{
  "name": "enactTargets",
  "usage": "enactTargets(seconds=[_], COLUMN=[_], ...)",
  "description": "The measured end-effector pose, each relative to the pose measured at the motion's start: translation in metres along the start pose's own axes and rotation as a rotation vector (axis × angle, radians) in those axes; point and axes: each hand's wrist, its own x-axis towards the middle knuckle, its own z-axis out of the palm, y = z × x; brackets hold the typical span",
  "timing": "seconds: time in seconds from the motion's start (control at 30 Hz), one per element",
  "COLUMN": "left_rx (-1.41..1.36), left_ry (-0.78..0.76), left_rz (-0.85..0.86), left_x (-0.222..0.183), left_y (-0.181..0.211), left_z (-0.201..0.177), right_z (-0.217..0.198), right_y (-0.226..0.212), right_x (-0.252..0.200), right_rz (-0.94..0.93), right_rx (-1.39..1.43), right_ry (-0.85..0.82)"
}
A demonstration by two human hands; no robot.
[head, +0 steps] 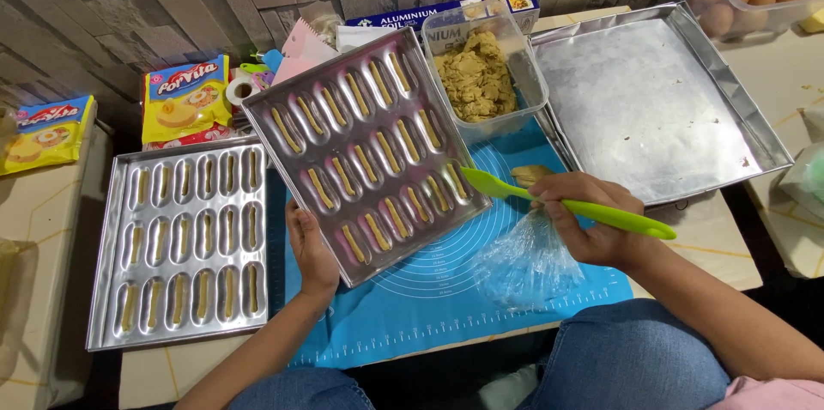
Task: Greasing baking trays with a spatula and cloth, then placing small portions of dough onto the prepared tray.
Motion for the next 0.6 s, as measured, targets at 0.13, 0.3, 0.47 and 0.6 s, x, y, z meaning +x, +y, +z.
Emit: enactTargets(seconds=[0.13,0.3,0.47,0.6], left_rx=[-0.002,0.022,0.032,0.03], left_ry=[-0.009,0.018,0.017,0.021], left_rz=[0.014,0.045,0.049,0.038], left_x=[0.001,0.006,0.002,0.003], left_y=[-0.004,-0.021,-0.005,-0.011], left_z=[-0.002,-0.011,-0.002,-0.006], right_z=[0.007,0.016,0.013,0.014], right_y=[-0.001,-0.002,-0.005,-0.007], right_x=[0.004,0.009,0.008,0.01], right_rz=[-0.108,-0.163,-0.142,-0.09], right_rx=[-0.048,-0.031,0.001,0.057], right_ry=[0.009,0.024,0.027,0.021])
